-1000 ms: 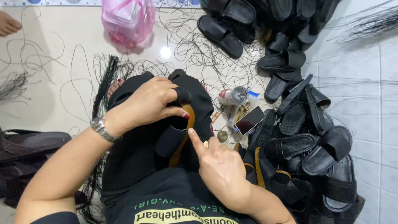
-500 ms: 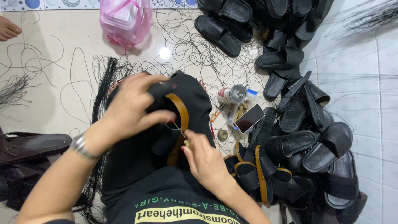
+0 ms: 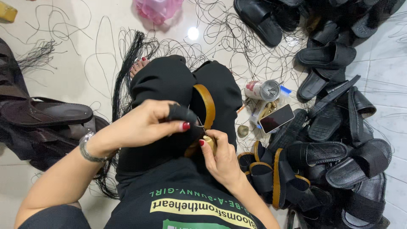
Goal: The person sits on the floor and sews a black sandal using a needle and thread. They hold the sandal steady with one hand while stitching the sole with the other. The workspace is cluttered with loose thread and other footwear.
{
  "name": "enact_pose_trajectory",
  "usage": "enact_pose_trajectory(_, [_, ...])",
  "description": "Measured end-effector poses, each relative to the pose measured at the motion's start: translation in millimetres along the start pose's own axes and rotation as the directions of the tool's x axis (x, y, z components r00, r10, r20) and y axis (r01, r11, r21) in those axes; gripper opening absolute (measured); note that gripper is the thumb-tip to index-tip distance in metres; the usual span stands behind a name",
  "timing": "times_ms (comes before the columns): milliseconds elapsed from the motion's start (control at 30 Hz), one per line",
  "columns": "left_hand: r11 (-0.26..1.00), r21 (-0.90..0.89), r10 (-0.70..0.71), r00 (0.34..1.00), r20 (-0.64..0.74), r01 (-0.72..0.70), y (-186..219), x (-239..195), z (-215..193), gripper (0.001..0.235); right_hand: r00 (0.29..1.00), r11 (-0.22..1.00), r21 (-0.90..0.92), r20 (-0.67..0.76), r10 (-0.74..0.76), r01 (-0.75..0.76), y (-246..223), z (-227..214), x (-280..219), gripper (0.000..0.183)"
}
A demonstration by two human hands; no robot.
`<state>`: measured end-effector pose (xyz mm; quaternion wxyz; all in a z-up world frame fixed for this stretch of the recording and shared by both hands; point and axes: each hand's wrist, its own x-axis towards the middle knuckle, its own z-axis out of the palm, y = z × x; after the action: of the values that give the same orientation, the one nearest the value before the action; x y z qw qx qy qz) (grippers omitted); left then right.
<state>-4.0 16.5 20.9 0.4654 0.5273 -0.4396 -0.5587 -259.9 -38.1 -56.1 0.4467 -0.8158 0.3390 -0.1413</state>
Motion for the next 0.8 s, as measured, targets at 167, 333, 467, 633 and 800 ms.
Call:
enact_pose_trajectory(167, [0.864,0.493,-0.027,0.986,-0.167,0.107,-15,6,4,0.034,0.999,0.999,-0.006,-0.014,-0.039,0.039,3,3,1,0.026])
enact_pose_trajectory(333, [0.851,0.522,0.054,0.998,0.03,-0.061,-8,1,4,0.011,0.928,0.954,-0.299,0.351,0.125,-0.015,-38,-61,1,0.053])
enact_pose_trajectory(467, [0.855,0.518,0.049,0.999,-0.015,-0.035,-29,0,14,0.032,0.93,0.94,-0.338,0.358,0.082,0.048,-14,-121,-25,0.043])
enact_pose_trajectory(633, [0.89,0.451,0.22,0.926,-0.306,-0.063,-14,-11,13,0.025,0.975,0.955,0.297,0.214,-0.058,-0.009,4,-84,-12,0.022])
enact_pose_trajectory(800, [0.885,0.459,0.201,0.95,-0.238,-0.072,-22,-10,15,0.025,0.972,0.995,0.02,-0.22,-0.086,0.093,-16,-30,20,0.02])
